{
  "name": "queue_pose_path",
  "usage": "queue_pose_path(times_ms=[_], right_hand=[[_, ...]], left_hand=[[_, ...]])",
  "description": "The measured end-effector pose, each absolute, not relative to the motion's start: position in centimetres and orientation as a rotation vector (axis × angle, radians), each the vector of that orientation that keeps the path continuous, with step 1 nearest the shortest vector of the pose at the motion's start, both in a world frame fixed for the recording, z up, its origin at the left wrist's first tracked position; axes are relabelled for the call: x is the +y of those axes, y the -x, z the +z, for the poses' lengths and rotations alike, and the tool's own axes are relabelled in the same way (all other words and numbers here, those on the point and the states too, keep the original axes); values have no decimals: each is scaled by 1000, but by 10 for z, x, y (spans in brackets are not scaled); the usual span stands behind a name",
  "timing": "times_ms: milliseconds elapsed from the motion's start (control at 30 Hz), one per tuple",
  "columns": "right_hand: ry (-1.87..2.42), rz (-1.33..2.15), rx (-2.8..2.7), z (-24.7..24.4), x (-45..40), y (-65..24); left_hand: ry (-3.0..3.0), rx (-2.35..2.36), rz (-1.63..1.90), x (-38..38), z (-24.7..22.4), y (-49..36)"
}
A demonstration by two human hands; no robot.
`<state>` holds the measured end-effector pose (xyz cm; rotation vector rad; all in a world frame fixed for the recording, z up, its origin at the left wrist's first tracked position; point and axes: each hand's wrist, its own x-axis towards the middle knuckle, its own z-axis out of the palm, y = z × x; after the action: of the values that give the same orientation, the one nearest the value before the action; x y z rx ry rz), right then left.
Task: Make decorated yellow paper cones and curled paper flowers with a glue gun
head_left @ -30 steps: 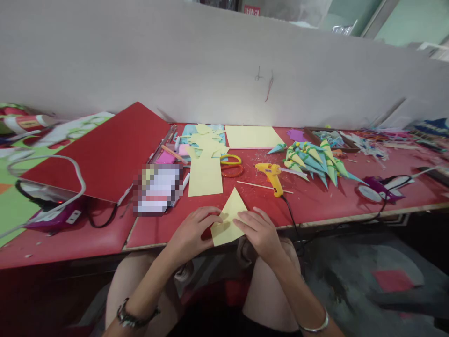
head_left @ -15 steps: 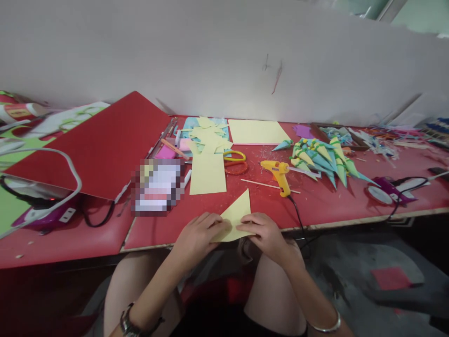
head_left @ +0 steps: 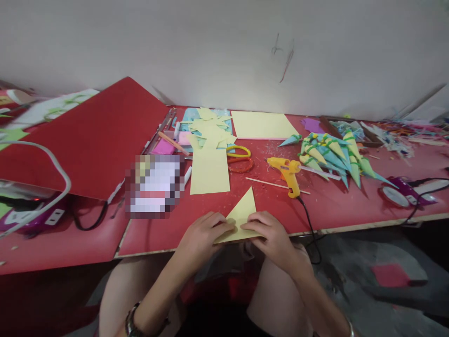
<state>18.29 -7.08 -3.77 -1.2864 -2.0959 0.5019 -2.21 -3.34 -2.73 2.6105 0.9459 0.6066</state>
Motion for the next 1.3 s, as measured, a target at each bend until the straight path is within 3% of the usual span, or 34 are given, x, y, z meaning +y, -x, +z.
queue_pose_path(times_ms=[467,633,1300], right_hand=[[1382,603,-1913,-31,-65,-174],[1482,448,-1827,-34,-66,-171],[1591,255,-1839,-42,-67,-167]], left_hand=[[-2564,1039,699,-27,-28,23],[-2563,1255,636,-28,-26,22],[-2549,1334,462,-25,-27,28]])
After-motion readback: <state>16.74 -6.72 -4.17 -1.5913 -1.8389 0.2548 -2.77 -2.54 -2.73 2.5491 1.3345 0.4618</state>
